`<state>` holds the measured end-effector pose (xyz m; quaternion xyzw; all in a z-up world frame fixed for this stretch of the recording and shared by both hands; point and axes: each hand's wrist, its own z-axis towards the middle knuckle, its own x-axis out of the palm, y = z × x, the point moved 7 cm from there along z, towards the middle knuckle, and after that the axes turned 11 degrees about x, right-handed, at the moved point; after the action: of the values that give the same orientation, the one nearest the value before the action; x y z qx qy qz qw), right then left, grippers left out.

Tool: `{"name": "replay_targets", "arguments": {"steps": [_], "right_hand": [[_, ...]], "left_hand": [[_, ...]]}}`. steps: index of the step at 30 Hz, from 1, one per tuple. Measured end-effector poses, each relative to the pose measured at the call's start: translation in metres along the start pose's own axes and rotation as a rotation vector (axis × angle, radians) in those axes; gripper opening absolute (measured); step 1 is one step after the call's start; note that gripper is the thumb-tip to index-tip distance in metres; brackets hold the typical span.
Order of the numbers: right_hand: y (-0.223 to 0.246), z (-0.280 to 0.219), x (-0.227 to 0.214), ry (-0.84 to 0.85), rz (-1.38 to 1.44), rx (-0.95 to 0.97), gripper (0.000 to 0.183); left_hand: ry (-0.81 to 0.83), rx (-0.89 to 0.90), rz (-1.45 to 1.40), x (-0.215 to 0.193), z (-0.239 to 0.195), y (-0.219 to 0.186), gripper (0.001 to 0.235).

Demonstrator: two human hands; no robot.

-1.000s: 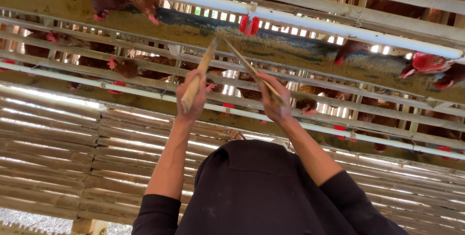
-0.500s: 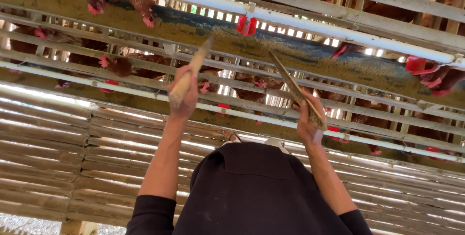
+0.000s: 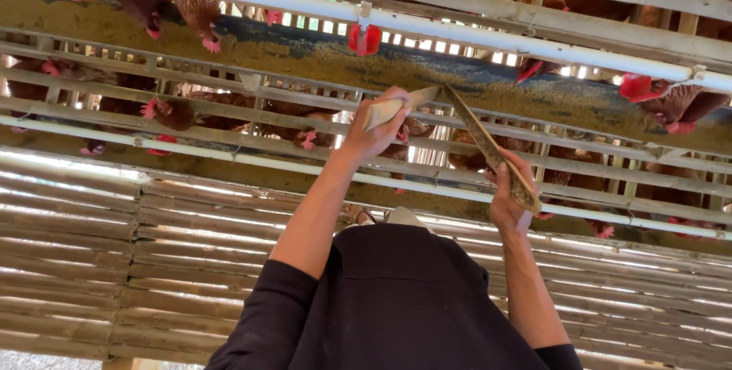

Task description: Spreading and leveling chicken feed in a long trough using manual wooden scrapers in a poultry house.

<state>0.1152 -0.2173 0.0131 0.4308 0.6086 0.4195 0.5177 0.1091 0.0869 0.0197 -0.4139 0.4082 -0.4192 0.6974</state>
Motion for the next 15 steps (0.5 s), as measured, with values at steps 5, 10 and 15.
{"name": "replay_targets", "arguments": {"steps": [5, 10, 15], "right_hand": [[-0.022, 0.008, -0.020, 0.005, 0.109, 0.036, 0.029], [-0.042, 0.016, -0.039, 0.050, 0.062, 0.057, 0.029], [-0.018, 0.016, -0.046, 0.066, 0.051, 0.057, 0.029]], "left_hand": [[0.118, 0.163, -0.060, -0.024, 0.035, -0.003, 0.017], [0.178, 0.141, 0.063, -0.081, 0.039, -0.021, 0.017], [0.136, 0.150, 0.380, -0.105, 0.028, -0.006, 0.016]]}}
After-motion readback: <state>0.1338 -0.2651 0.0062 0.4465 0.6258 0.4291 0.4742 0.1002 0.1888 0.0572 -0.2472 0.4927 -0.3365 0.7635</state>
